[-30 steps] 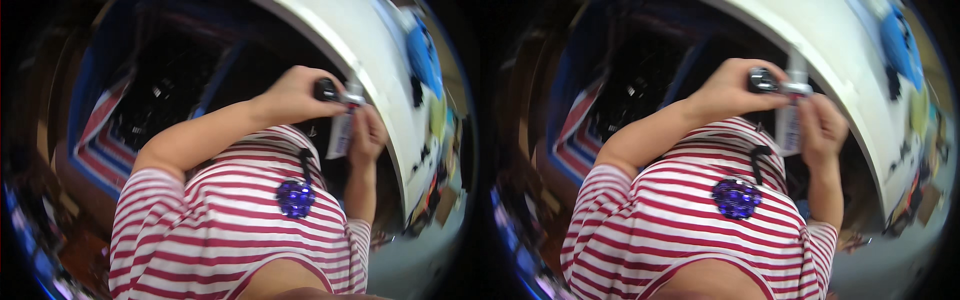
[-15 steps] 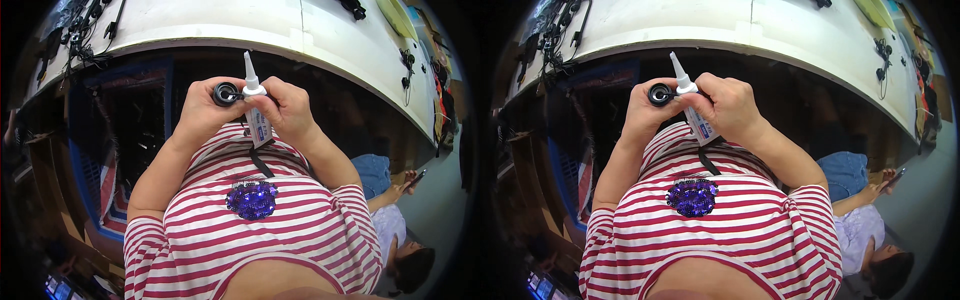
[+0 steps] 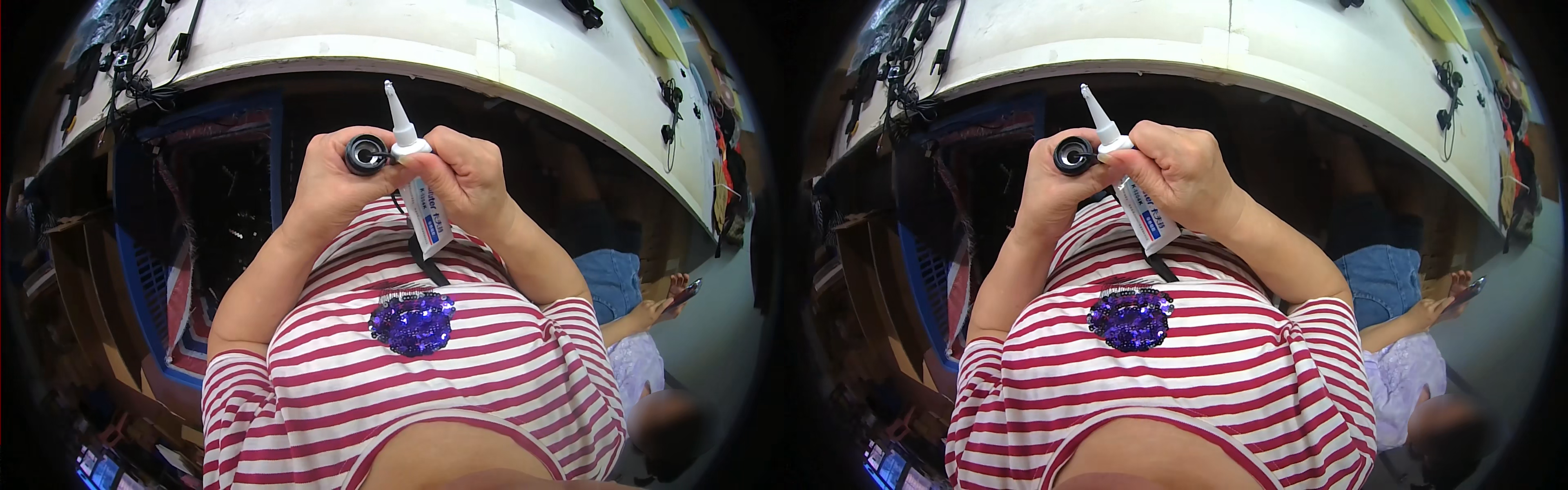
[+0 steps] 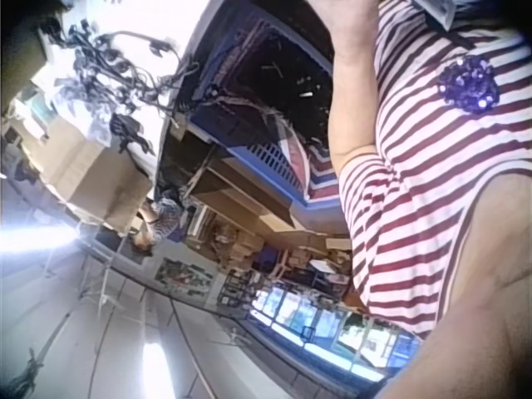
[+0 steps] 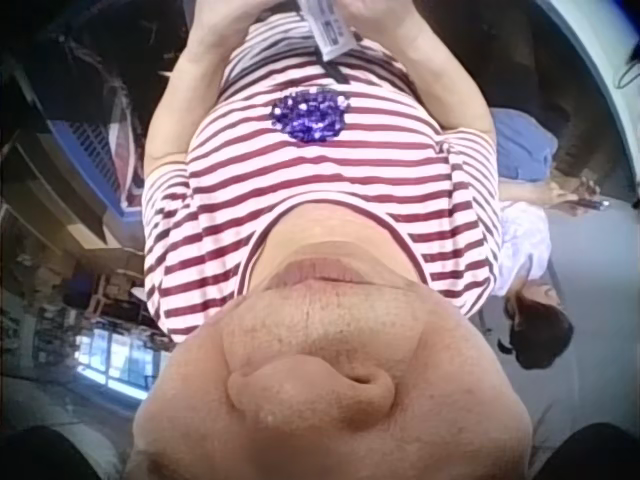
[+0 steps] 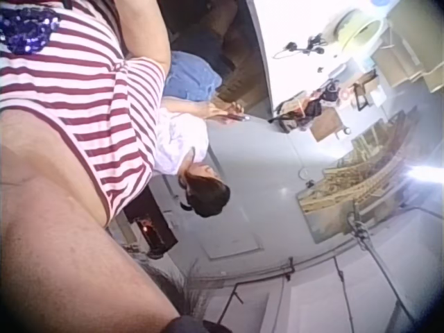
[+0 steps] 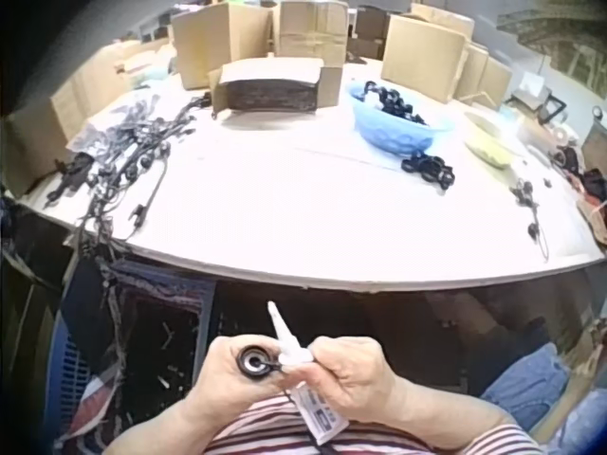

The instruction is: The person assembles small black cylindrical electronic components by inserting clear plastic pieces into them, applying adhesive from a tube, and securing the parts. The person handles multiple units one by one, placing finished items on the table.

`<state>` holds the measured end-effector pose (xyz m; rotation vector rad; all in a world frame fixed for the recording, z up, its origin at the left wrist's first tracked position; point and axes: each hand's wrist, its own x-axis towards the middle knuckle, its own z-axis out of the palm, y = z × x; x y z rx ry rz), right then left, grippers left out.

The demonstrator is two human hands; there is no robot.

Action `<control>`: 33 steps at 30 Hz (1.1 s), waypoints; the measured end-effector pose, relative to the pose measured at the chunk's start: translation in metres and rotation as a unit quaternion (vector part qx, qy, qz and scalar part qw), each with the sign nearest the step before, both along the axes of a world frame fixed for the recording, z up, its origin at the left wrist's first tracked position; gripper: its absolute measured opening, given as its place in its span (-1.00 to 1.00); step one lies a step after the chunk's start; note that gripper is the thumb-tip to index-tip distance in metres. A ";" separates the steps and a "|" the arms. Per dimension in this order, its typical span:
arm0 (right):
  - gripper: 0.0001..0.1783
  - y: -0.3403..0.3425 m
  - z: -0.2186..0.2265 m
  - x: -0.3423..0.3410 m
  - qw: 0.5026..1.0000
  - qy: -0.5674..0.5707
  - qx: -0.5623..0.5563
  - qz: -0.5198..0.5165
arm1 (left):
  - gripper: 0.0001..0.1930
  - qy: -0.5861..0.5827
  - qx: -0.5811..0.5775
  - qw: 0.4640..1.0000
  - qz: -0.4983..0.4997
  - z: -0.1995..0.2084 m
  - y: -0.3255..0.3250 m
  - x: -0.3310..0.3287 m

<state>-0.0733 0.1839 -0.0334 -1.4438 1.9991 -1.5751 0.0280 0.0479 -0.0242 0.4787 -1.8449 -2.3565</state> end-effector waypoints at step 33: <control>-0.54 0.007 0.036 -0.005 0.644 -0.707 0.071 0.284 | -0.83 0.178 -0.269 0.946 -0.021 -0.008 -0.026 0.004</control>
